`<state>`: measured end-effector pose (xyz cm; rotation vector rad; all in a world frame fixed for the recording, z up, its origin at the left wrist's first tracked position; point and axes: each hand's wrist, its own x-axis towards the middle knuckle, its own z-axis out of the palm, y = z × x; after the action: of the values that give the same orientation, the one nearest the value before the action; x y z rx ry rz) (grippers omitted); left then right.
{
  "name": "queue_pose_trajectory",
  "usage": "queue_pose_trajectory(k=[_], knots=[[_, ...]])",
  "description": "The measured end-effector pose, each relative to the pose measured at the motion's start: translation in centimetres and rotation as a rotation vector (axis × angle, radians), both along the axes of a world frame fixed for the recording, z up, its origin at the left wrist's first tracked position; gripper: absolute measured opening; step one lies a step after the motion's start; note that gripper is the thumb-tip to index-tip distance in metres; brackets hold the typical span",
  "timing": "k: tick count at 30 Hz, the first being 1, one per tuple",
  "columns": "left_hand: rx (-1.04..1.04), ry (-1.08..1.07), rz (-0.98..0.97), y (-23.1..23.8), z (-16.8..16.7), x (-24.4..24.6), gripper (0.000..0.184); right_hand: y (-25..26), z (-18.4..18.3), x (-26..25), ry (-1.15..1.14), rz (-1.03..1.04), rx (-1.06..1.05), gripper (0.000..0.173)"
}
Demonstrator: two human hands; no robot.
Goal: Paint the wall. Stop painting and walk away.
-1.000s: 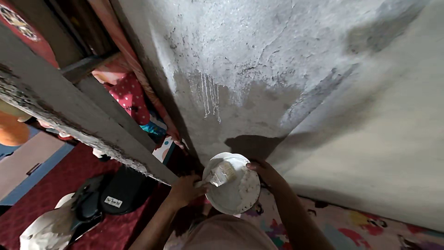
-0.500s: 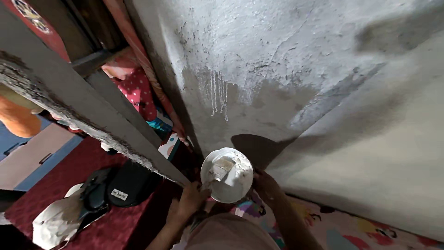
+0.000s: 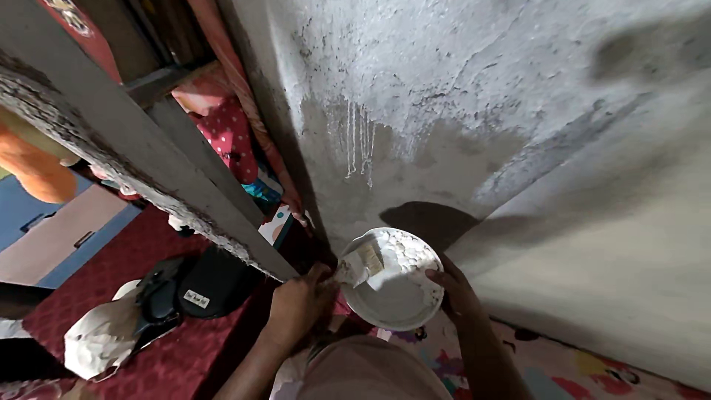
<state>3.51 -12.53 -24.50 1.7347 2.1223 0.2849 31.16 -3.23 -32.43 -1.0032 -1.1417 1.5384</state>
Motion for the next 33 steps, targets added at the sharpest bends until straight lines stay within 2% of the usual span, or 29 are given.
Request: queue_pose_trajectory(k=[5,8,12,17,24,33], knots=[[-0.017,0.073,-0.012,0.5,1.1,0.7,0.039,0.7,-0.3,0.6,-0.051,0.058,0.215,0.086],[-0.017,0.091,-0.008,0.5,1.1,1.7,0.038,0.8,-0.3,0.7,-0.082,0.044,0.274,0.095],[0.100,0.039,-0.012,0.4,0.2,2.5,0.036,0.6,-0.2,0.8,-0.072,0.041,0.256,0.093],[0.015,-0.082,0.006,0.8,0.6,3.1,0.038,-0.2,0.1,0.1,0.059,0.003,0.116,0.082],[-0.012,-0.073,-0.058,0.5,1.0,4.1,0.040,-0.4,-0.1,-0.4,0.009,0.033,0.182,0.092],[0.130,-0.098,-0.130,0.3,0.2,4.9,0.035,-0.5,0.1,-0.5,-0.035,0.015,0.227,0.097]])
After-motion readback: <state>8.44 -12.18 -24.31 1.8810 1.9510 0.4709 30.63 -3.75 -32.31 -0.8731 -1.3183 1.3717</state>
